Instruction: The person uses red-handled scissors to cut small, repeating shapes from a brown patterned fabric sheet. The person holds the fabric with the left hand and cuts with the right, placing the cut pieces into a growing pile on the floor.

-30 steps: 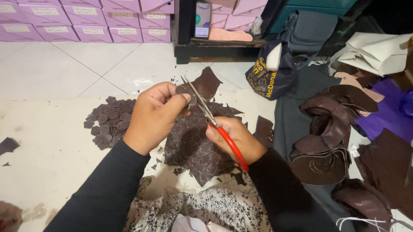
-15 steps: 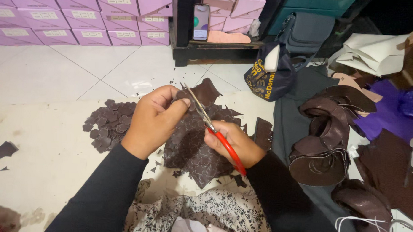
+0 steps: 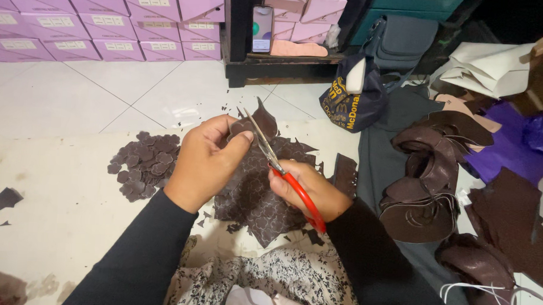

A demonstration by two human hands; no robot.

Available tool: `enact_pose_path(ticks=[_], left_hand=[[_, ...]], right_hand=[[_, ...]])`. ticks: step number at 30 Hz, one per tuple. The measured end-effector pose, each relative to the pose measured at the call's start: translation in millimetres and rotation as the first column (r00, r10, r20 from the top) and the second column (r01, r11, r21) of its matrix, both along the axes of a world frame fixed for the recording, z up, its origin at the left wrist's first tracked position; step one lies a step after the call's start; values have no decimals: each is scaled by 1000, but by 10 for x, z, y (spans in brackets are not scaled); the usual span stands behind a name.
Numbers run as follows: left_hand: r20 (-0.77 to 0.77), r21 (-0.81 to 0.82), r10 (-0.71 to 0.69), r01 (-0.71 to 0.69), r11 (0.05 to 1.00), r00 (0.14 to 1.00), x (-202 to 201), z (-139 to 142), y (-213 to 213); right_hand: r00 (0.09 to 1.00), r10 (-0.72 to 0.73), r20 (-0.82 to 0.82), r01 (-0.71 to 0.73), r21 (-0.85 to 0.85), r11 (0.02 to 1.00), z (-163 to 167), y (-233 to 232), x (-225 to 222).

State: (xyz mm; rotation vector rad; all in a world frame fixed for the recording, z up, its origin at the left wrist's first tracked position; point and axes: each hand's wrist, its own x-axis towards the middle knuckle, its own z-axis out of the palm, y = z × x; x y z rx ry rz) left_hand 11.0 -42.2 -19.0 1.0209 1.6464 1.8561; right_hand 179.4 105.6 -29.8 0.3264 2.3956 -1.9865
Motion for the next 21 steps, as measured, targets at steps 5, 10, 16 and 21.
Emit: enact_pose_path(ticks=[5, 10, 16, 21], left_hand=[[103, -42, -14, 18, 999, 995, 7, 9, -4], [108, 59, -34, 28, 998, 994, 29, 7, 31], [120, -74, 3, 6, 997, 993, -8, -27, 13], [317, 78, -207, 192, 978, 926, 17, -49, 71]], right_hand=[[999, 5, -47, -7, -30, 1000, -41, -2, -5], [997, -37, -67, 37, 4, 999, -91, 39, -21], [997, 15, -78, -10, 66, 998, -50, 37, -16], [996, 45, -74, -46, -6, 999, 4, 14, 16]])
